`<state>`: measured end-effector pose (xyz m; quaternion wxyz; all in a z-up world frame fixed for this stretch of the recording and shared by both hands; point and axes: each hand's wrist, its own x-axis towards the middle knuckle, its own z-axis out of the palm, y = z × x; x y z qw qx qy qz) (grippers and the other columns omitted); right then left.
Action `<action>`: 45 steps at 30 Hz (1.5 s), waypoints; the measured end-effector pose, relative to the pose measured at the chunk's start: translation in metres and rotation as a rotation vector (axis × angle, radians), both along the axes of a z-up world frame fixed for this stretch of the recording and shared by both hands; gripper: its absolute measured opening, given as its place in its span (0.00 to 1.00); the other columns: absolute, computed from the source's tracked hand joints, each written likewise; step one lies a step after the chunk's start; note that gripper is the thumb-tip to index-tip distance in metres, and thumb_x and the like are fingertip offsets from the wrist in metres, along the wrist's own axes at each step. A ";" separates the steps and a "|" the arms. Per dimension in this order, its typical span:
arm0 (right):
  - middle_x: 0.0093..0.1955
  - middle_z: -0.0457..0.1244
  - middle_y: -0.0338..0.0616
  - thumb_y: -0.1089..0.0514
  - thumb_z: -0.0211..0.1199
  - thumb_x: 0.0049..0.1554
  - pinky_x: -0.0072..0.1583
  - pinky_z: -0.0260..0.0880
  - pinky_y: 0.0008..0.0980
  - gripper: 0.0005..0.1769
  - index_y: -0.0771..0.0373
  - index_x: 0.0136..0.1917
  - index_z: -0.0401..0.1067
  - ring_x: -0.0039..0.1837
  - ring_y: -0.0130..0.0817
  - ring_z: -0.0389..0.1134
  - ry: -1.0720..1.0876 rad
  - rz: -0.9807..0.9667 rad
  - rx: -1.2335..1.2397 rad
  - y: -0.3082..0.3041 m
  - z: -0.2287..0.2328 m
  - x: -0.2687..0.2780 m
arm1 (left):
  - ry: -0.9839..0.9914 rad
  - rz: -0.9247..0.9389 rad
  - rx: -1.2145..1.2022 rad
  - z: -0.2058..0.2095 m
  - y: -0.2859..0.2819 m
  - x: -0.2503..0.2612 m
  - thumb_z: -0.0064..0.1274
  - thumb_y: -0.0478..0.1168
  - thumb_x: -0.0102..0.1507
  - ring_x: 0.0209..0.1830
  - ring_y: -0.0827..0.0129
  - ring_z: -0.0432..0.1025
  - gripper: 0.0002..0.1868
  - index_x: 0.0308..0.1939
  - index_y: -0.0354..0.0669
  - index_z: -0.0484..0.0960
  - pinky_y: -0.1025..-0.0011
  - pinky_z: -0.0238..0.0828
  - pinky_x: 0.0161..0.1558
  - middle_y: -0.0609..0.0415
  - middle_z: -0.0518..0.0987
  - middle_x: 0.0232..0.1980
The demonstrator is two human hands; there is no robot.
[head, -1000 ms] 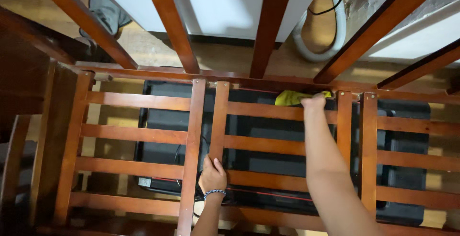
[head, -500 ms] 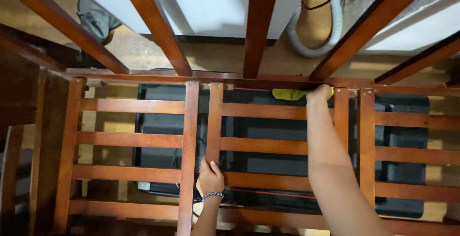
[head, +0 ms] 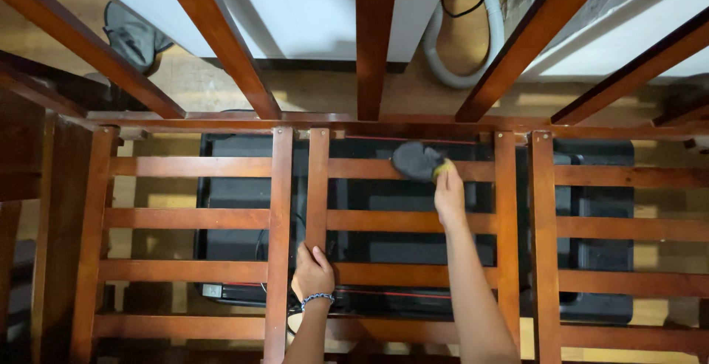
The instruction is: The person wipes the wooden slats and frame of a furniture piece using a cloth, reaching between the slats to clean the surfaces and joints.
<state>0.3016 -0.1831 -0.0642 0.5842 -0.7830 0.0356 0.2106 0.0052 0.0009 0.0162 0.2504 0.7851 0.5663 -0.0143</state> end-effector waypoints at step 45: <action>0.65 0.64 0.56 0.49 0.64 0.61 0.68 0.64 0.46 0.30 0.71 0.67 0.64 0.67 0.47 0.65 -0.736 0.056 0.394 0.159 0.208 0.108 | -0.029 0.018 0.032 -0.012 -0.002 -0.004 0.39 0.53 0.68 0.42 0.43 0.79 0.25 0.63 0.43 0.72 0.49 0.77 0.41 0.42 0.82 0.54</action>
